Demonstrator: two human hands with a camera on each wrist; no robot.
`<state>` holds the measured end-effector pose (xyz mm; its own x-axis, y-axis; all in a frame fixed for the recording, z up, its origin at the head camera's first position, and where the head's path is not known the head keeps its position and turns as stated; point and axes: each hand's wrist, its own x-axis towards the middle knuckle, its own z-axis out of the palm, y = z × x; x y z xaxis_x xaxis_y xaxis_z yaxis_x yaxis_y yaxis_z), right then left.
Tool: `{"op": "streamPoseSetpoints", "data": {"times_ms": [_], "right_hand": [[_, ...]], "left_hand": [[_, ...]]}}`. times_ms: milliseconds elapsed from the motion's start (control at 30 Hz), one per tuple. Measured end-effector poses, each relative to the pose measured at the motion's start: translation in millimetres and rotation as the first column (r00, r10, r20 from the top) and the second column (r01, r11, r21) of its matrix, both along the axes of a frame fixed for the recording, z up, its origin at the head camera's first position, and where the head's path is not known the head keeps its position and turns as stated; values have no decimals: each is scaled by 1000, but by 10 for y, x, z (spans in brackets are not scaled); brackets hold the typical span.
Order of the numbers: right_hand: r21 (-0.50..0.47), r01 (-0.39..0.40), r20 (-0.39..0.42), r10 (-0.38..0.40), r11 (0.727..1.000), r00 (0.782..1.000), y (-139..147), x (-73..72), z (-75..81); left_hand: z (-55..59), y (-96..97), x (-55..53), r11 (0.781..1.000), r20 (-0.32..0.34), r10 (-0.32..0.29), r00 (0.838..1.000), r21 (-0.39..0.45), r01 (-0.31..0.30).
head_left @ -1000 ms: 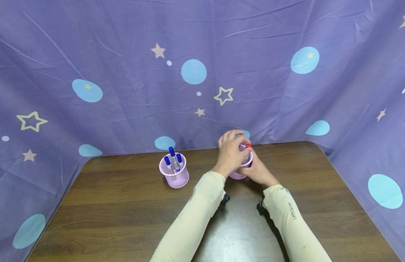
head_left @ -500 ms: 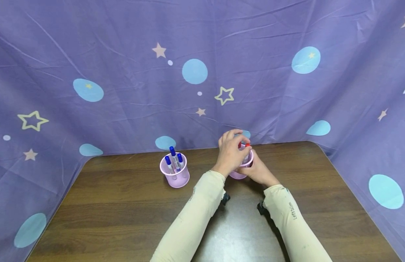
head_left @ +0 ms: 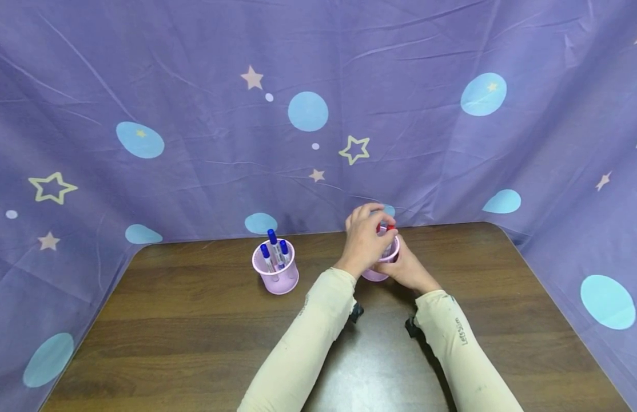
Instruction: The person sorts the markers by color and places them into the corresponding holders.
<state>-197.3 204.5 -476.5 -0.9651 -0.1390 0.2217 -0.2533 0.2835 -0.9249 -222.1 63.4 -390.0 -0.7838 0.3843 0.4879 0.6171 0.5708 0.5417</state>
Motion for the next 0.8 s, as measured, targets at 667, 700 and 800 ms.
{"op": "streamPoseSetpoints", "data": {"times_ms": [667,700,800], "right_hand": [[47,9,8,-10,999,1000,126,106,-143],[49,2,9,-2,999,1000,142,122,-132],[101,11,51,-16,995,999,217,242,-53]], "left_hand": [[324,-530,448,980,-170,-93,981,158,120],[341,-602,486,983,-189,-98,977,135,125],[336,-829,604,991,-230,-104,968,59,120]]}}
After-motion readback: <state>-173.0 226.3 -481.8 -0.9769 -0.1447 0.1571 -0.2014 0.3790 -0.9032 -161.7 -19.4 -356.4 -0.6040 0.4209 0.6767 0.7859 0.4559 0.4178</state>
